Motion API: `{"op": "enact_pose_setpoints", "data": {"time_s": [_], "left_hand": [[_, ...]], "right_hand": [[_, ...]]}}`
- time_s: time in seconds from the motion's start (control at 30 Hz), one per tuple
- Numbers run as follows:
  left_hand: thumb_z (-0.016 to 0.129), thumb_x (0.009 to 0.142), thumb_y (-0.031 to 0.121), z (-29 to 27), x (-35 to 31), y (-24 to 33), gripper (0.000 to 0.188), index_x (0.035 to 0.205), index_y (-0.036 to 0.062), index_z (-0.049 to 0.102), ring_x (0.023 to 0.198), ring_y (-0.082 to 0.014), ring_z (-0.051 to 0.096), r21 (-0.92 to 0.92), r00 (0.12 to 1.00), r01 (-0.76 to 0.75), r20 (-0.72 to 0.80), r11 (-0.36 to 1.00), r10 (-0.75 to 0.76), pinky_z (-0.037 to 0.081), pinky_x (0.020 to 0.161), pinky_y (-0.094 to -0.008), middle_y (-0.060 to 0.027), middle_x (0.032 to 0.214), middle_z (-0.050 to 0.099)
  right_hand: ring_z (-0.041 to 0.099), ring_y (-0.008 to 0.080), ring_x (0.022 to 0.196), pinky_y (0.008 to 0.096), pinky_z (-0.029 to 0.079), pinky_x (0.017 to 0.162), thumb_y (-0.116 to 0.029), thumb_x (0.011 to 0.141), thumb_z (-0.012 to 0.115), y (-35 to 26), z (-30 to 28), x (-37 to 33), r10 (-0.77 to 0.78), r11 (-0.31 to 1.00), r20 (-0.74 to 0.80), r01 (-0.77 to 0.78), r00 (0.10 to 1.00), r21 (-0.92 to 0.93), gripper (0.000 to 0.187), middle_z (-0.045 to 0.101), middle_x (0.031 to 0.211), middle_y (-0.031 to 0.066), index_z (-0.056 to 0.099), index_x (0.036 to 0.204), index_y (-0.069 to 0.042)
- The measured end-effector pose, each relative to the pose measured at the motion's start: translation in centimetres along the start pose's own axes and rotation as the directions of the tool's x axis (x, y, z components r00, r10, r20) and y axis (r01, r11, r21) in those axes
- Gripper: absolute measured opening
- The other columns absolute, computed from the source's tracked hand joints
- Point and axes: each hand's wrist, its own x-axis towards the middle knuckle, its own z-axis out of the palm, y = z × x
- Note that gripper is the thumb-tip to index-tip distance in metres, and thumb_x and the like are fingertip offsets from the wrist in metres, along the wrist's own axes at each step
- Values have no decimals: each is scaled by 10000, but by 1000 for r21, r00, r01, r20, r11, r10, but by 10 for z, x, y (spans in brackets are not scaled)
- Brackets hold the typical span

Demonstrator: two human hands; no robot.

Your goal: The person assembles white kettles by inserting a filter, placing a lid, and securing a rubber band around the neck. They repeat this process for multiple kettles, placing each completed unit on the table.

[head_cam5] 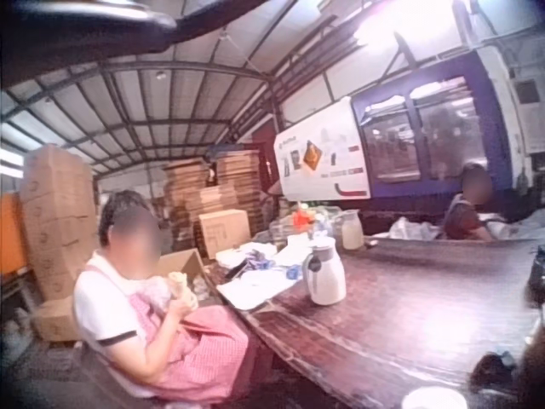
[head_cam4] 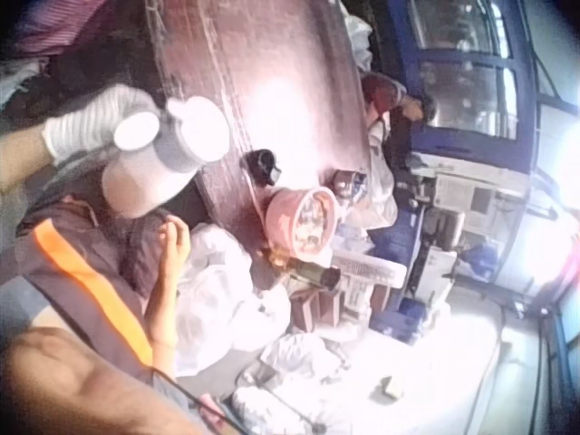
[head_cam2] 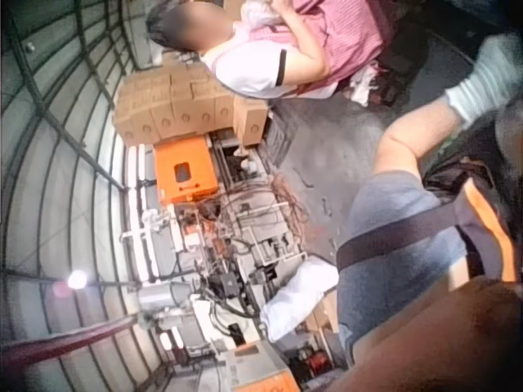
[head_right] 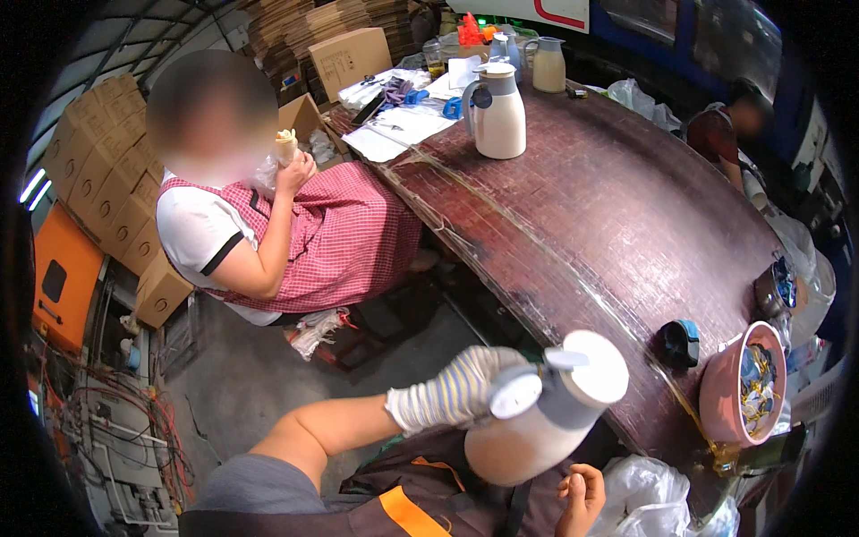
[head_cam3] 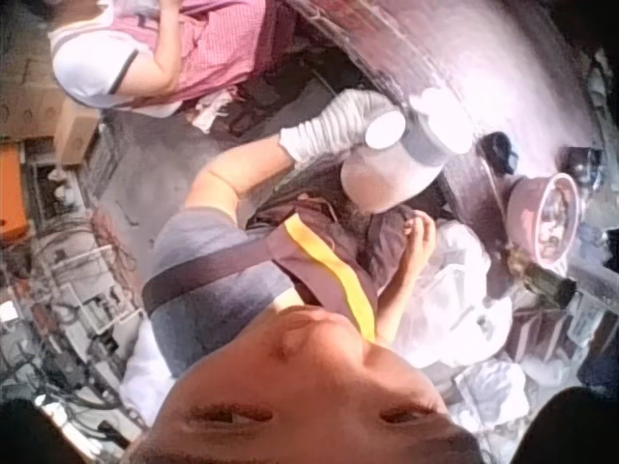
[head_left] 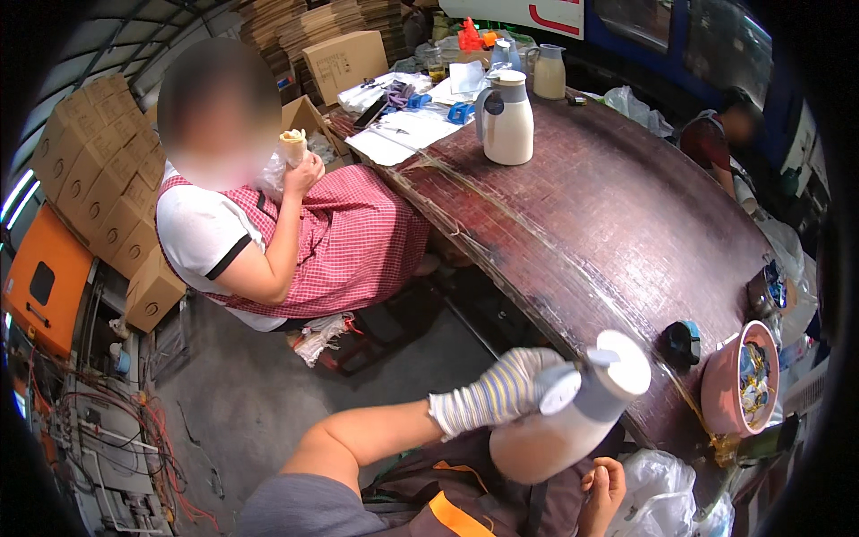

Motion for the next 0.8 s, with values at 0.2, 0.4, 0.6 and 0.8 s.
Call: {"op": "enact_pose_setpoints", "data": {"time_s": [0.2, 0.4, 0.6, 0.8], "left_hand": [[701, 884, 203, -29, 26, 61, 235, 981, 15, 598, 378, -60, 479, 78, 883, -388, -255, 918, 395, 332, 307, -207, -22, 628, 602], [708, 878, 240, -82, 94, 74, 239, 948, 36, 606, 438, -47, 462, 368, 725, -411, -422, 834, 544, 358, 393, -224, 25, 618, 542], [674, 881, 133, -147, 161, 65, 121, 937, 53, 603, 451, -45, 457, 525, 541, -477, -456, 705, 706, 348, 391, -216, 23, 636, 555], [680, 878, 181, -197, 230, 92, 201, 1023, 55, 620, 579, -102, 547, 724, 430, -329, -456, 606, 779, 446, 527, -283, 8, 724, 612]], "right_hand": [[530, 70, 733, 207, 418, 666, -187, 925, 641, 32, 6, 8, 111, 994, 132, -113, 985, 8, 190, 617, 825, -8, 678, 1038, -39], [472, 46, 596, 179, 356, 540, -213, 916, 666, 71, -4, 15, 218, 976, 145, -218, 965, -22, 205, 593, 724, -34, 684, 1040, -51], [505, 44, 571, 187, 377, 515, -232, 927, 653, 99, -12, 23, 273, 962, 71, -271, 959, -30, 218, 618, 720, -17, 677, 1058, -60], [511, 124, 391, 222, 382, 377, -185, 918, 586, 108, -15, 47, 386, 923, -74, -385, 920, 27, 166, 630, 624, 79, 630, 898, -26]]}}
